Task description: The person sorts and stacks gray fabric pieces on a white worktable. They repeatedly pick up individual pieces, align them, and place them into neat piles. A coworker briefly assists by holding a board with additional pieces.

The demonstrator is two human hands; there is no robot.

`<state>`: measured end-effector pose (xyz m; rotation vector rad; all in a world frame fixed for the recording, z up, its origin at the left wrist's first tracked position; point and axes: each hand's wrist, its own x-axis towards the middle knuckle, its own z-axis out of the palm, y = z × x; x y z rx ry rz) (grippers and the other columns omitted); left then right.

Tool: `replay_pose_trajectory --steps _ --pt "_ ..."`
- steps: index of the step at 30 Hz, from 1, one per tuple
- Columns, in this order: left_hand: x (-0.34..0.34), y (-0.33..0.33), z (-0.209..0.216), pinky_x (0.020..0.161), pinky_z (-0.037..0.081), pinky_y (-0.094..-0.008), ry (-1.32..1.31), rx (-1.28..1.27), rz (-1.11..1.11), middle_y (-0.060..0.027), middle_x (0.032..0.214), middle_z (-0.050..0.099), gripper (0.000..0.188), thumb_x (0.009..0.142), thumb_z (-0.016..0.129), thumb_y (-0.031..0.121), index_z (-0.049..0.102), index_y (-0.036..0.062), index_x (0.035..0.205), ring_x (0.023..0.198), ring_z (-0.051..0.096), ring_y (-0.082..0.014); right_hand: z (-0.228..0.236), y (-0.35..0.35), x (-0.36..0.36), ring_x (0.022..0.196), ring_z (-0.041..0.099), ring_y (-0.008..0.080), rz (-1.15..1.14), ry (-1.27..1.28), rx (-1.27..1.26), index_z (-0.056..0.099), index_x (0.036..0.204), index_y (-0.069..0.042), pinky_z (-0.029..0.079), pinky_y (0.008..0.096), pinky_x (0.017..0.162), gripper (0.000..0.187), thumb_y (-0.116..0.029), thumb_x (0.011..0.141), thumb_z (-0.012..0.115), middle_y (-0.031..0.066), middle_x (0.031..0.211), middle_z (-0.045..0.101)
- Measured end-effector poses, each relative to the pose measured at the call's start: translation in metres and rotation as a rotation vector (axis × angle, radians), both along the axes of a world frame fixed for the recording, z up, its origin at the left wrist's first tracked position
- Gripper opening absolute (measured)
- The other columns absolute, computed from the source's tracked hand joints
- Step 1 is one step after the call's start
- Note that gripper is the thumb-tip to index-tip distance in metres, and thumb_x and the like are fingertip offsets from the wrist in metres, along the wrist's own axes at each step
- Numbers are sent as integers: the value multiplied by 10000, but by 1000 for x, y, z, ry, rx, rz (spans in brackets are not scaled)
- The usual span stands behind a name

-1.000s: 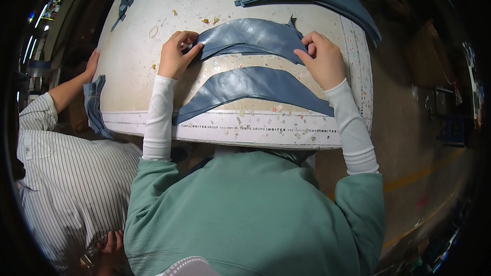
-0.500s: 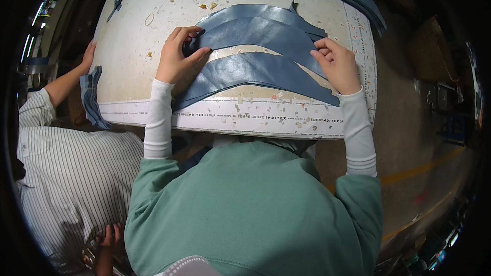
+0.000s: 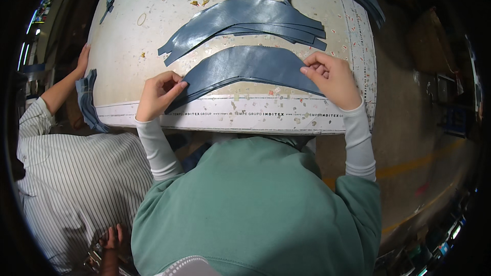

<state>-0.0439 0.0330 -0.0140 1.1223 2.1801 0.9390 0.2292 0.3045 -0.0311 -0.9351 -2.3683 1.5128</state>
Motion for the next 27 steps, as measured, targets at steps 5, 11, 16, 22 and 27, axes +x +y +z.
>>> replay_pose_trajectory --steps 5,11,16,22,27 --pt "-2 0 6 594 442 -253 161 -41 -37 -42 692 601 159 815 713 158 643 19 848 608 523 -112 10 -1 -2 629 461 28 22 36 316 653 945 -22 375 179 563 139 -55 815 689 -31 731 558" --pt "-37 43 6 656 500 -318 400 120 12 -90 860 626 303 752 761 267 662 68 957 731 619 -216 16 37 -33 723 547 108 -11 147 583 659 1045 -63 425 224 613 237 -82 810 688 23 837 593" --pt "-40 63 -14 624 497 -336 507 7 111 -80 810 594 400 677 811 306 599 85 934 668 602 -226 -1 49 -57 898 582 267 33 178 734 650 1030 -60 475 346 801 280 -169 785 731 97 931 595" --pt "-41 56 -23 584 467 -288 392 33 233 -59 677 577 343 695 821 259 593 55 850 597 555 -167 -3 42 -54 858 592 259 -39 237 964 654 964 -31 471 321 779 230 -123 768 731 83 895 617" --pt "-42 48 -20 558 417 -227 312 205 254 -24 615 533 253 778 766 206 582 34 758 569 490 -88 6 34 -43 764 629 197 -73 231 546 655 871 -20 488 294 715 128 -106 800 717 75 804 651"
